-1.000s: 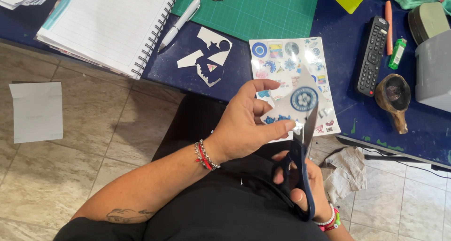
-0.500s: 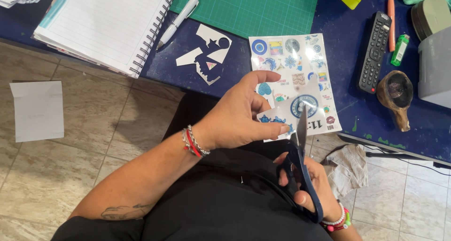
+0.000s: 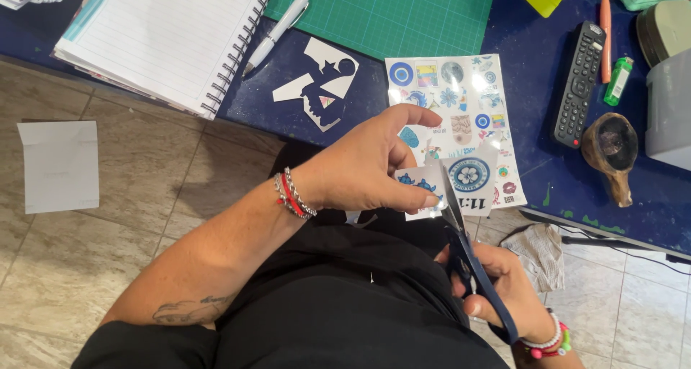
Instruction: Cutting out individual stickers from a printed sheet using scissors
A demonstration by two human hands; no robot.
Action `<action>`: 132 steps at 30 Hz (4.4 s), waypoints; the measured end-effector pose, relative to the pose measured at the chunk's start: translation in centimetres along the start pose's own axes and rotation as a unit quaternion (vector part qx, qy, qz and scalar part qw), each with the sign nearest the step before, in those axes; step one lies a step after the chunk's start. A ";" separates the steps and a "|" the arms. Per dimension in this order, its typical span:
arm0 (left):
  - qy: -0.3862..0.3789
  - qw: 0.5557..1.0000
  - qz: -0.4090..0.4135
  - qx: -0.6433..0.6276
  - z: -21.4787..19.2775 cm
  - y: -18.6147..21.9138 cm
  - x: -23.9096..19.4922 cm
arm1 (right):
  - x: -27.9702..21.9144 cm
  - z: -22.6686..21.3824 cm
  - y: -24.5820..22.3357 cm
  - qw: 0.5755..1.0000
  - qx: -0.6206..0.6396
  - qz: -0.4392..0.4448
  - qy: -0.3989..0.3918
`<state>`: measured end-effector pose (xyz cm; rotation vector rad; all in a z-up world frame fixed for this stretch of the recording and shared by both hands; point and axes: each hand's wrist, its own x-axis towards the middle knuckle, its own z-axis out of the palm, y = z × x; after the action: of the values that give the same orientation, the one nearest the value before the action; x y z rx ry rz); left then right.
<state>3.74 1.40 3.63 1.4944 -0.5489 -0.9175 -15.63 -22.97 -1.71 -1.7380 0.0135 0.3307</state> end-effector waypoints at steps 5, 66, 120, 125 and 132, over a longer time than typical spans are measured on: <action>-0.040 0.999 0.010 0.020 -0.7 0.0 0.9 | -0.3 -2.1 0.7 0.998 -0.037 0.033 -0.026; 0.176 0.951 0.050 -0.251 4.8 -2.4 1.5 | 2.7 4.1 -1.8 0.993 -0.012 -0.107 0.054; 0.169 0.976 0.140 -0.016 4.8 -1.4 -1.7 | 0.4 4.2 -1.3 0.994 -0.038 -0.089 0.047; 0.191 0.971 0.142 -0.040 5.3 -1.9 -1.1 | 0.5 4.1 -0.8 0.995 -0.023 -0.085 0.052; 0.201 0.959 0.137 -0.147 6.9 -2.0 -1.0 | 0.9 4.5 0.2 0.989 -0.024 -0.121 0.080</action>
<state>-2.76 -1.62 2.24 1.2481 -0.2944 -0.4375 -15.77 -18.56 -2.80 -1.7873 -0.0879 0.0133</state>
